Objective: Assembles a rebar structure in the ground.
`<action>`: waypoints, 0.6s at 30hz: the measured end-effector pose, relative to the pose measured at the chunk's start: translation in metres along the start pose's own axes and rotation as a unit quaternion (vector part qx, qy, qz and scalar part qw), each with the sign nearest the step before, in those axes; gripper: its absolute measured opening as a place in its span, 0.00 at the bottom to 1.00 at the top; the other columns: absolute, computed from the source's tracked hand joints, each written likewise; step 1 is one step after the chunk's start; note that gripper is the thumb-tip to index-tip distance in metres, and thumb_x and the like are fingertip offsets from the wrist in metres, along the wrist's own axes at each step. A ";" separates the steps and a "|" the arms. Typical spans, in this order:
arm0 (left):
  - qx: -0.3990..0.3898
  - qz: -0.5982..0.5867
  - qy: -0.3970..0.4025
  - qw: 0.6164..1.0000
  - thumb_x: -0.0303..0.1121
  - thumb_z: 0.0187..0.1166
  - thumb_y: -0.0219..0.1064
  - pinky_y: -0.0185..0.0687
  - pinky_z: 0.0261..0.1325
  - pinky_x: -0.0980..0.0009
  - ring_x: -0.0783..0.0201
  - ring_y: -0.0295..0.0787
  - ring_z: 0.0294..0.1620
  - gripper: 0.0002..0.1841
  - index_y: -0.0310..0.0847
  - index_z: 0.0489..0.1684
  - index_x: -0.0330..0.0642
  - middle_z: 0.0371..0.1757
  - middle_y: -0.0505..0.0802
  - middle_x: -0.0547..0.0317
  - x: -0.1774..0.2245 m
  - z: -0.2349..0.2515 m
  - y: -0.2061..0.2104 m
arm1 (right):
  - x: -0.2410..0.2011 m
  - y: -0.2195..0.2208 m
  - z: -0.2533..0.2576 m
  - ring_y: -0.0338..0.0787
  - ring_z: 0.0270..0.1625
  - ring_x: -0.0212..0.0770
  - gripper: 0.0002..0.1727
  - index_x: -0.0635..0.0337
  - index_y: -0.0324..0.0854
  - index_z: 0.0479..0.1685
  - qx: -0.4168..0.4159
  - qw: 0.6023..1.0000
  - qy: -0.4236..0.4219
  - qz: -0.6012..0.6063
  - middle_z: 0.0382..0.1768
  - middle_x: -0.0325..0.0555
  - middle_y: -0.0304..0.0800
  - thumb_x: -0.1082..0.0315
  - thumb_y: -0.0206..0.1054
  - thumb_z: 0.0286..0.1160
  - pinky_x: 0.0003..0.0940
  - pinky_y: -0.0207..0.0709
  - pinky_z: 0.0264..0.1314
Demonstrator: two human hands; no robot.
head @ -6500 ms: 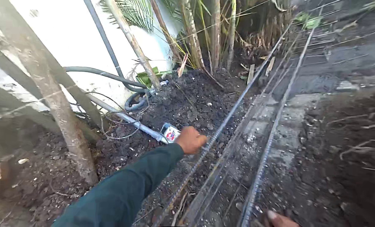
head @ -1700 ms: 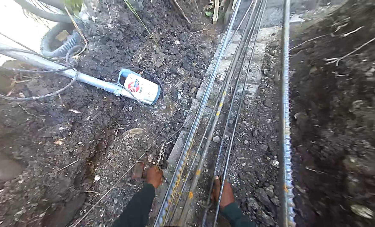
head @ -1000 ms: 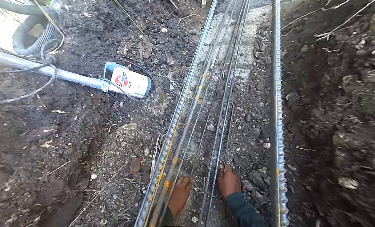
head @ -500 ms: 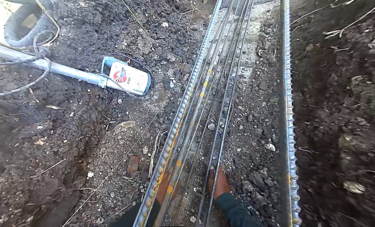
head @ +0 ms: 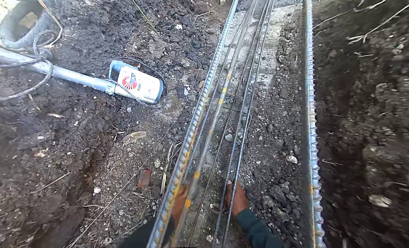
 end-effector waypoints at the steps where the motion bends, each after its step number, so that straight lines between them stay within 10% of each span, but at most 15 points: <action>1: -0.091 -0.084 -0.018 0.992 0.20 0.88 0.45 0.60 0.87 0.55 0.47 0.68 0.87 0.22 0.70 0.79 0.24 0.85 0.75 0.39 0.016 -0.003 -0.040 | -0.002 0.000 0.000 0.87 0.70 0.63 0.26 0.74 0.66 0.81 0.000 1.000 -0.002 0.004 0.66 0.71 0.85 0.62 0.47 0.96 0.55 0.74 0.78; 3: -0.266 -0.105 -0.035 0.957 0.20 0.91 0.39 0.38 0.94 0.52 0.44 0.45 0.96 0.25 0.58 0.87 0.24 0.94 0.57 0.39 0.043 -0.008 -0.095 | -0.001 0.000 0.001 0.88 0.68 0.64 0.25 0.75 0.66 0.80 0.000 1.000 -0.008 0.010 0.64 0.73 0.85 0.63 0.48 0.96 0.56 0.75 0.76; 6: -0.090 -0.171 -0.026 0.981 0.22 0.89 0.40 0.46 0.91 0.43 0.35 0.62 0.88 0.23 0.70 0.76 0.19 0.84 0.73 0.30 0.052 -0.010 -0.080 | 0.004 -0.006 0.007 0.86 0.71 0.61 0.27 0.73 0.67 0.80 -0.034 0.999 -0.006 -0.008 0.66 0.70 0.85 0.60 0.48 0.95 0.54 0.74 0.79; 11: -0.150 -0.280 -0.085 0.944 0.22 0.82 0.58 0.44 0.94 0.49 0.46 0.55 0.93 0.34 0.56 0.92 0.36 0.94 0.60 0.46 0.042 -0.025 -0.027 | 0.015 -0.016 0.016 0.91 0.63 0.59 0.26 0.66 0.72 0.77 -0.062 0.997 0.006 -0.049 0.60 0.64 0.90 0.55 0.52 0.94 0.57 0.79 0.71; 15: -0.114 -0.275 -0.002 0.955 0.39 0.89 0.52 0.37 0.95 0.46 0.49 0.58 0.92 0.30 0.60 0.92 0.42 0.92 0.65 0.49 0.037 -0.035 -0.022 | 0.039 -0.028 0.010 0.95 0.35 0.52 0.21 0.67 0.70 0.73 -0.044 0.996 0.047 0.063 0.38 0.56 0.91 0.61 0.46 0.96 0.52 0.91 0.44; 18: -0.189 -0.341 -0.030 0.921 0.48 0.89 0.54 0.37 0.96 0.52 0.52 0.51 0.95 0.35 0.54 0.94 0.41 0.96 0.57 0.52 0.046 -0.036 -0.043 | 0.053 -0.042 0.011 0.95 0.37 0.53 0.21 0.65 0.72 0.71 -0.021 0.998 0.054 0.002 0.38 0.56 0.92 0.59 0.47 0.95 0.54 0.89 0.48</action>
Point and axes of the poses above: each hand's wrist, its own z-axis towards the middle knuckle, its own y-axis out of the palm, x = y × z, the point moved 7 cm from there along z, towards the middle knuckle
